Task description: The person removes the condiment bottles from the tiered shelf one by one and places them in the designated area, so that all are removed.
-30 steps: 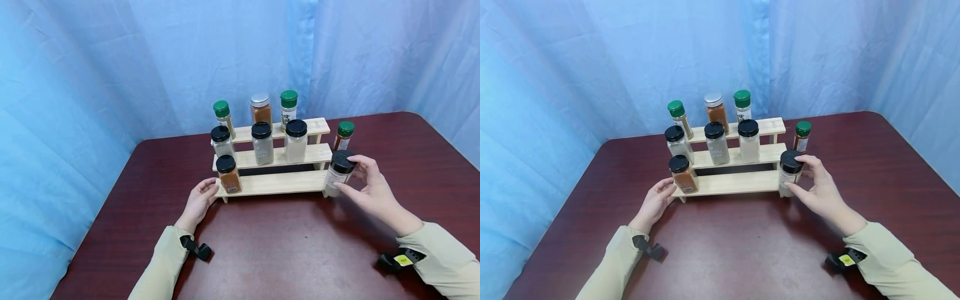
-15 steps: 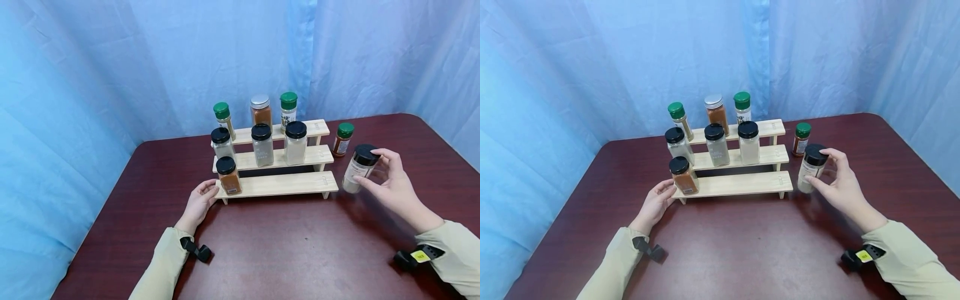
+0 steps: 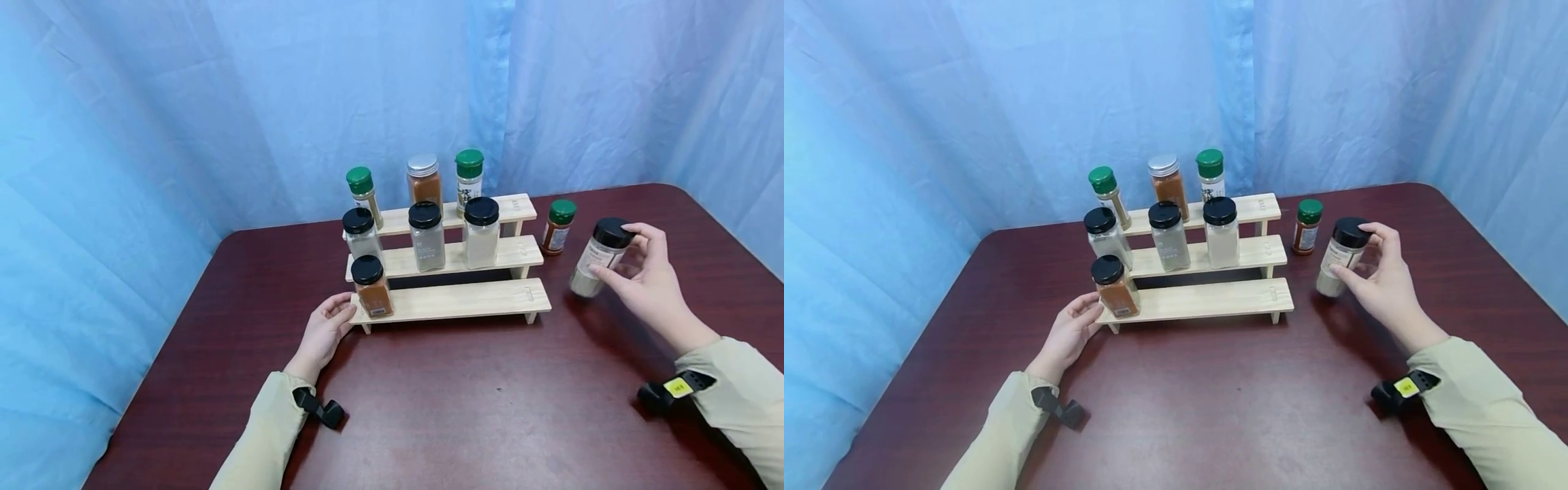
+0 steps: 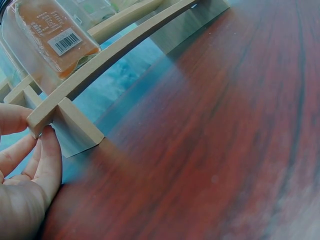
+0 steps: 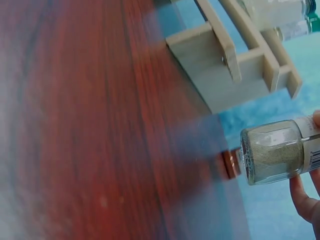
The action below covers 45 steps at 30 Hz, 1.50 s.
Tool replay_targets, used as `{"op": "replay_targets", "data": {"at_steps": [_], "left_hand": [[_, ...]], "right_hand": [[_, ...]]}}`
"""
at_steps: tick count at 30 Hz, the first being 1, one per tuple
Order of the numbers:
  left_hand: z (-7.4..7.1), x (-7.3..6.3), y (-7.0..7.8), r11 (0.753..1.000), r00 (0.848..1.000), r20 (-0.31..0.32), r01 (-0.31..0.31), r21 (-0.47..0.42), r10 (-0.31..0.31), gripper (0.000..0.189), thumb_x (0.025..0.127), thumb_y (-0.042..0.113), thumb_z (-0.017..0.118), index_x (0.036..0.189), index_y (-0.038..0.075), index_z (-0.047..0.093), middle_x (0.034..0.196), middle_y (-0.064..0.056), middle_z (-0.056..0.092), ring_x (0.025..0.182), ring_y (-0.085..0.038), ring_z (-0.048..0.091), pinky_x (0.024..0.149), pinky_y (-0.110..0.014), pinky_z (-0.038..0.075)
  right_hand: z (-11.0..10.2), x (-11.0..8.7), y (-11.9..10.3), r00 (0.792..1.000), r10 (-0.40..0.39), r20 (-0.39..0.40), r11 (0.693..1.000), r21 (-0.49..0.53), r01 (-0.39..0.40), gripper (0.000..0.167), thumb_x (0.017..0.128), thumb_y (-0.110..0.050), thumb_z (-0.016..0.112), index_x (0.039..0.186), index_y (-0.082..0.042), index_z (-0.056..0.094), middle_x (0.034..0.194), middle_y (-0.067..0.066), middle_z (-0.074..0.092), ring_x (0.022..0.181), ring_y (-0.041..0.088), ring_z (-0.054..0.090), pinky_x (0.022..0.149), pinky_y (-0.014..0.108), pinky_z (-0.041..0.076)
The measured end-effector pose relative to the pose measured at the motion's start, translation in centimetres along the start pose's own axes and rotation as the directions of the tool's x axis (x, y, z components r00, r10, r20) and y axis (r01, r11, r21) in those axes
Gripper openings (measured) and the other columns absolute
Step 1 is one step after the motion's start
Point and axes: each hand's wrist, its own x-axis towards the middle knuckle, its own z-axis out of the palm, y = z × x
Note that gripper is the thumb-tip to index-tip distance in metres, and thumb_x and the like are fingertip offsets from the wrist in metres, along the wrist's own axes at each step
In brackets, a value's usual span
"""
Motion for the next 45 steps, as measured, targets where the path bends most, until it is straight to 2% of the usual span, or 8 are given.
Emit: {"op": "replay_targets", "data": {"at_steps": [8,13,17,22,28,31,36,45], "left_hand": [[0.0,0.0,0.0,1.000,1.000,-0.005,0.009,0.009,-0.009,0.034,0.095,-0.002,0.049,0.129,-0.006,0.045,0.092,0.005,0.055,0.084,-0.004,0.056,0.071,-0.018,0.049],[0.1,0.0,0.1,1.000,1.000,-0.006,0.006,0.002,-0.006,0.034,0.094,-0.003,0.049,0.128,-0.007,0.045,0.092,0.005,0.055,0.084,-0.004,0.057,0.071,-0.018,0.049],[0.1,0.0,0.1,1.000,1.000,-0.006,0.003,0.015,-0.003,0.035,0.095,-0.003,0.049,0.129,-0.008,0.044,0.092,0.005,0.055,0.084,-0.004,0.056,0.071,-0.017,0.049],[0.1,0.0,0.1,1.000,1.000,-0.018,0.011,0.013,-0.010,0.035,0.094,-0.003,0.050,0.128,-0.007,0.044,0.091,0.006,0.055,0.082,-0.003,0.056,0.069,-0.017,0.048],[0.0,0.0,0.0,1.000,1.000,-0.018,0.015,0.006,-0.015,0.034,0.094,-0.003,0.050,0.127,-0.007,0.045,0.091,0.005,0.055,0.082,-0.004,0.056,0.070,-0.017,0.049],[0.0,0.0,0.0,1.000,1.000,-0.020,0.011,-0.001,-0.011,0.034,0.094,-0.003,0.051,0.127,-0.007,0.046,0.091,0.005,0.056,0.082,-0.004,0.056,0.069,-0.017,0.049],[0.0,0.0,-0.1,1.000,1.000,-0.012,0.002,0.000,-0.002,0.034,0.094,-0.003,0.050,0.127,-0.007,0.046,0.090,0.005,0.055,0.082,-0.004,0.056,0.070,-0.017,0.049],[0.1,0.0,0.1,1.000,1.000,-0.020,0.009,0.004,-0.009,0.034,0.094,-0.003,0.050,0.128,-0.008,0.045,0.090,0.005,0.055,0.081,-0.004,0.056,0.069,-0.017,0.049]], "right_hand": [[-0.2,1.1,1.5,0.996,0.082,-0.031,0.994,-0.074,-0.084,0.074,0.084,0.001,0.066,0.142,-0.012,0.021,0.103,-0.025,0.037,0.088,-0.017,0.044,0.073,-0.003,0.037],[-0.3,2.5,2.2,0.993,0.101,-0.068,0.989,-0.099,-0.107,0.071,0.086,-0.005,0.065,0.142,-0.014,0.021,0.104,-0.021,0.034,0.089,-0.016,0.041,0.072,-0.003,0.036],[-0.2,3.5,2.7,0.988,0.121,-0.094,0.981,-0.144,-0.134,0.069,0.087,-0.007,0.065,0.141,-0.012,0.022,0.109,-0.008,0.038,0.087,-0.013,0.038,0.071,-0.001,0.035],[0.1,4.2,3.5,0.989,0.128,-0.070,0.972,-0.188,-0.139,0.070,0.086,-0.006,0.065,0.141,-0.006,0.022,0.116,0.017,0.042,0.084,-0.013,0.036,0.069,-0.001,0.033],[0.7,4.7,3.9,0.994,0.096,-0.045,0.971,-0.216,-0.104,0.070,0.085,-0.004,0.065,0.141,-0.005,0.024,0.120,0.027,0.041,0.083,-0.014,0.033,0.068,0.000,0.029],[0.9,4.9,3.8,0.996,0.082,-0.039,0.968,-0.233,-0.088,0.068,0.085,-0.003,0.065,0.140,-0.004,0.025,0.121,0.028,0.040,0.093,-0.001,0.039,0.068,0.000,0.027],[0.9,5.0,3.9,0.997,0.069,-0.026,0.967,-0.243,-0.073,0.068,0.085,0.000,0.063,0.140,-0.001,0.023,0.123,0.030,0.036,0.109,0.039,0.041,0.069,0.000,0.025],[0.4,5.2,4.5,0.996,0.090,-0.012,0.960,-0.265,-0.090,0.069,0.088,-0.003,0.062,0.142,-0.003,0.018,0.125,0.032,0.036,0.108,0.044,0.045,0.069,0.004,0.026]]}}
